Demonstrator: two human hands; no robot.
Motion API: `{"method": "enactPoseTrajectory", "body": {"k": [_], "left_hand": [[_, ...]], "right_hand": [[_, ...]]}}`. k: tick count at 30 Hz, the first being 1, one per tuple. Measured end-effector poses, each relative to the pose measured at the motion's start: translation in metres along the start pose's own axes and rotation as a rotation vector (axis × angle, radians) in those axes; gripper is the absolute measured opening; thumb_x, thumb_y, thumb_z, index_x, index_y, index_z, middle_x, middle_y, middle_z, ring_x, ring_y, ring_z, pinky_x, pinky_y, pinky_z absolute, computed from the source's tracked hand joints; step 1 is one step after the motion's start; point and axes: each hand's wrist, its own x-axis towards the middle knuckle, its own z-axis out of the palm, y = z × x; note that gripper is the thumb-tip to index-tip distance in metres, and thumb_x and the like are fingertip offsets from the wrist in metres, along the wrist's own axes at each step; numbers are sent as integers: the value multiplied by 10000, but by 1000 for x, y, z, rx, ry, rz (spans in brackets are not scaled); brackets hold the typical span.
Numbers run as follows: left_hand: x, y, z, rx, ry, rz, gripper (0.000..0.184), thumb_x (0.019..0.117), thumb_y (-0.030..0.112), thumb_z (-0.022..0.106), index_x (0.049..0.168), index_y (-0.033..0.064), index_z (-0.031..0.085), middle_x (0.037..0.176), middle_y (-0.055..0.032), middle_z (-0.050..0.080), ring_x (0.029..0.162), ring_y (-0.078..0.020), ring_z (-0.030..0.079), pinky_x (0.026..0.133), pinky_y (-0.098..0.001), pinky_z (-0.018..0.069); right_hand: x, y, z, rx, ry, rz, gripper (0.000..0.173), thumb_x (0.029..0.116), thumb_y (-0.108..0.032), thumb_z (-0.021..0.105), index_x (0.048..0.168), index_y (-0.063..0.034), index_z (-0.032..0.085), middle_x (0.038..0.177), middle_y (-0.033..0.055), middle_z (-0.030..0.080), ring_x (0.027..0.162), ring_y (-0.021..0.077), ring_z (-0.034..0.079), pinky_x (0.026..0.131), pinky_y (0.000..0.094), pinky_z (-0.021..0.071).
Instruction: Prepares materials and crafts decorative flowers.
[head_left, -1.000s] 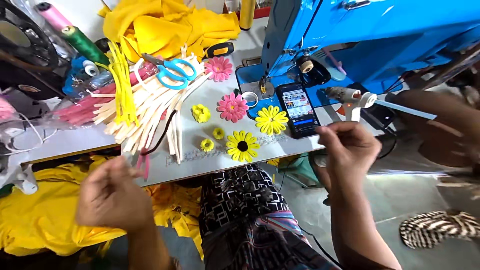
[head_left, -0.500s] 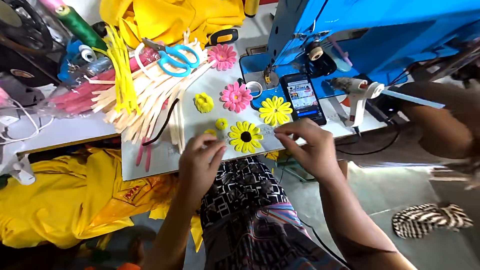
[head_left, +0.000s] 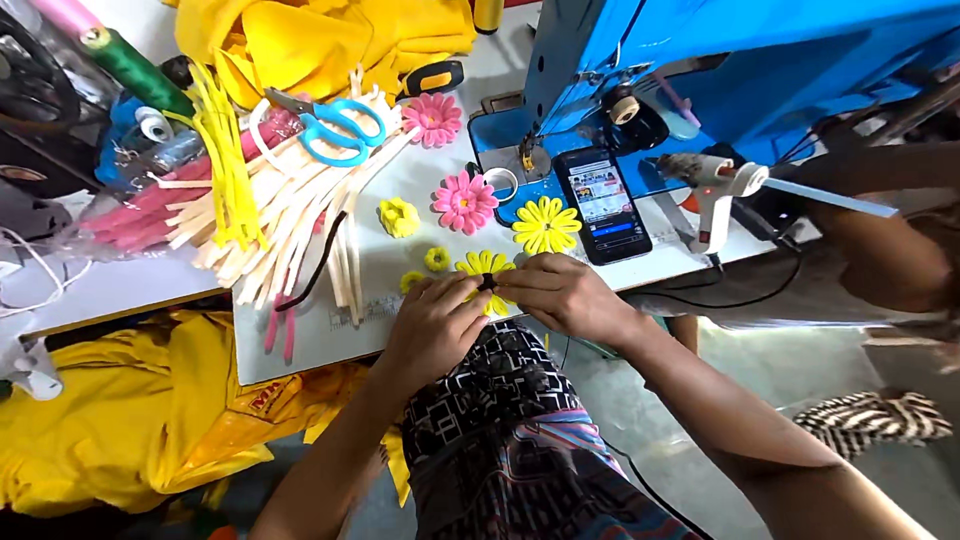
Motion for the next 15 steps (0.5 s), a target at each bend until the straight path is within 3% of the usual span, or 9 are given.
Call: {"method": "enactPoseTrajectory", "body": {"k": [6,11,15], "left_hand": [[0,0,2,110,2,55,346,1053,290,481,1183,118,751,1301,-49,699,1261,-219,621,1030,-455,465],[-1,3,3,112,17,53,360,1058,277,469,1186,94,752,1308,-66,698,1273,-238,619,1054,-463,462],[-5,-2,2,-26,94,3,320,1038,249,526,1201,98,756,1318,-88,689,1327,-295,569,1110,-497,419]], "right_hand": [[6,-2,2,-72,0,-10,252,968,-78,559,1097,-109,773,1180,60,740,1027,277,673,810,418,515],[6,-8,3,-56,-3,51,256,980,-108,545,1096,-112,773,1205,51,731,1059,272,664,854,442,503],[-1,-13,2,213,139,225,272,984,-110,548,1110,-61,784,1199,72,739,1133,252,665,972,434,511]]}}
